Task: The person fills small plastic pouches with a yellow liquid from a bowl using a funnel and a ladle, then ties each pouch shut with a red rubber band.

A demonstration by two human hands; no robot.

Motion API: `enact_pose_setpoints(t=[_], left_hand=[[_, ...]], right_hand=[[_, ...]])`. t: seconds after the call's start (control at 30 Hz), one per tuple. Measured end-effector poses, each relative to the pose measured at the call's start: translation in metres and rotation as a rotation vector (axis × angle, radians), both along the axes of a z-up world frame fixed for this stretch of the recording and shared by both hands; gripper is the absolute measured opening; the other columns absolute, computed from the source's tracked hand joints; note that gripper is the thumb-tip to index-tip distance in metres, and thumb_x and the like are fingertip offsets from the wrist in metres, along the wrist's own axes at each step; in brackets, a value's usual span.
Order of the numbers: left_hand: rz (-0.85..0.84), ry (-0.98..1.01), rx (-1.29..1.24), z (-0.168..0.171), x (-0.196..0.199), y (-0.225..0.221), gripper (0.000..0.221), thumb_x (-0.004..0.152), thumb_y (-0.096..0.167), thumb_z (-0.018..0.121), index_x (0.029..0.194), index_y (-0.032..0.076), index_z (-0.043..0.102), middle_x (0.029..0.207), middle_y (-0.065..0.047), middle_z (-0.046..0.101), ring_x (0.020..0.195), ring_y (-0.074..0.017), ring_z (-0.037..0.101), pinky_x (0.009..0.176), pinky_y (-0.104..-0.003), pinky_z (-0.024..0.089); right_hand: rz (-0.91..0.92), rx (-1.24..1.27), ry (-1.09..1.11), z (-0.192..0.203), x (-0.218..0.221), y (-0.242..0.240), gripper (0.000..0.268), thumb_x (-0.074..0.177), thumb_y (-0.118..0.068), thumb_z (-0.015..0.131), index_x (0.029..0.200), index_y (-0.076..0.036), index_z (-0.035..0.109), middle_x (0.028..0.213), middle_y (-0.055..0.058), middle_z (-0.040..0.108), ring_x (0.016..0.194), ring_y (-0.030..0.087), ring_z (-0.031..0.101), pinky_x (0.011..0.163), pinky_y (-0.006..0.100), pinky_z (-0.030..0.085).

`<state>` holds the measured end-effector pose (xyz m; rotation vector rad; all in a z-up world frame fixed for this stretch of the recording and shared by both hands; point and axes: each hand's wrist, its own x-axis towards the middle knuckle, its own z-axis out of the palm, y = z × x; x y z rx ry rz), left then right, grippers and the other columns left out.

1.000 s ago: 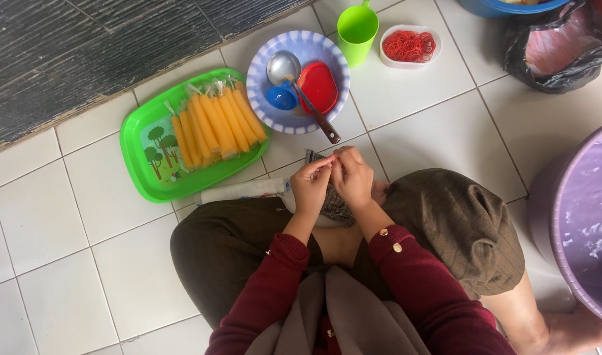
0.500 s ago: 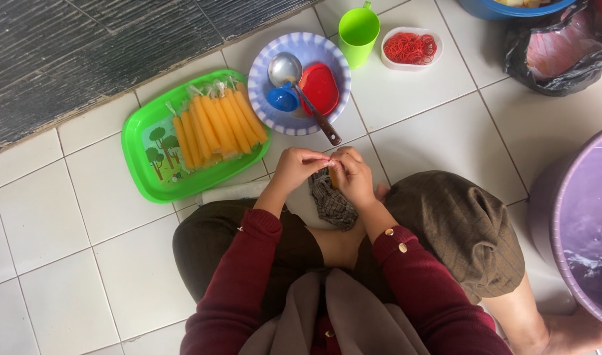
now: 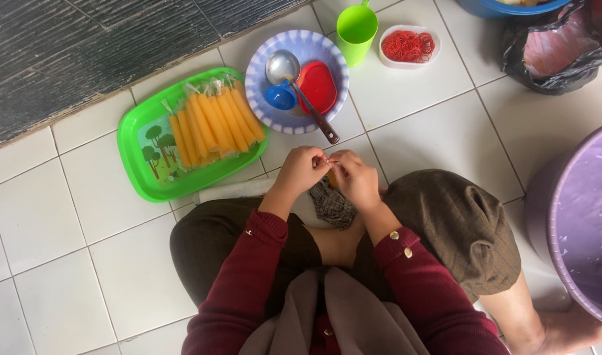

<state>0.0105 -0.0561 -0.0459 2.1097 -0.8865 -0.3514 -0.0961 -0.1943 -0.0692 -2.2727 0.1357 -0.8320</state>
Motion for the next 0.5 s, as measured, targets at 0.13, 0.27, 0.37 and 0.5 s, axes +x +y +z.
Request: enact_pose_setpoints(t=[0.13,0.27,0.37,0.5], left_hand=[[0.075,-0.057,0.074,-0.027,-0.006,-0.009,0.017,0.081,0.023,0.071,0.084,0.006,0.073,0.067,-0.011,0.067,0.067,-0.0306,0.068,0.061,-0.042,0.055],[0.165,0.001,0.070,-0.027,-0.013,-0.010,0.020,0.082,0.028,0.069,0.078,0.009,0.073,0.063,-0.009,0.067,0.067,-0.0300,0.069,0.064,-0.041,0.056],[0.168,0.011,0.056,-0.022,-0.016,-0.007,0.021,0.082,0.028,0.070,0.076,0.008,0.072,0.061,-0.009,0.066,0.066,-0.0297,0.069,0.064,-0.040,0.056],[0.157,-0.003,0.041,-0.030,-0.020,-0.009,0.021,0.080,0.031,0.073,0.072,0.011,0.070,0.060,-0.009,0.065,0.066,-0.0304,0.069,0.063,-0.040,0.056]], right_hand=[[-0.083,-0.189,0.008,0.014,-0.014,0.010,0.031,0.084,-0.019,0.081,0.114,-0.019,0.072,0.101,0.000,0.072,0.076,0.023,0.073,0.059,0.035,0.059],[-0.133,-0.181,-0.051,-0.003,-0.013,0.007,0.020,0.089,-0.014,0.080,0.108,-0.020,0.078,0.100,-0.001,0.076,0.083,0.024,0.076,0.064,0.035,0.061],[-0.136,-0.177,-0.038,-0.003,-0.014,0.006,0.018,0.089,-0.017,0.081,0.107,-0.022,0.079,0.099,-0.002,0.078,0.083,0.022,0.077,0.063,0.034,0.062],[-0.135,-0.133,-0.001,0.000,-0.016,0.005,0.013,0.097,-0.028,0.077,0.106,-0.019,0.079,0.096,0.000,0.078,0.081,0.024,0.077,0.062,0.036,0.062]])
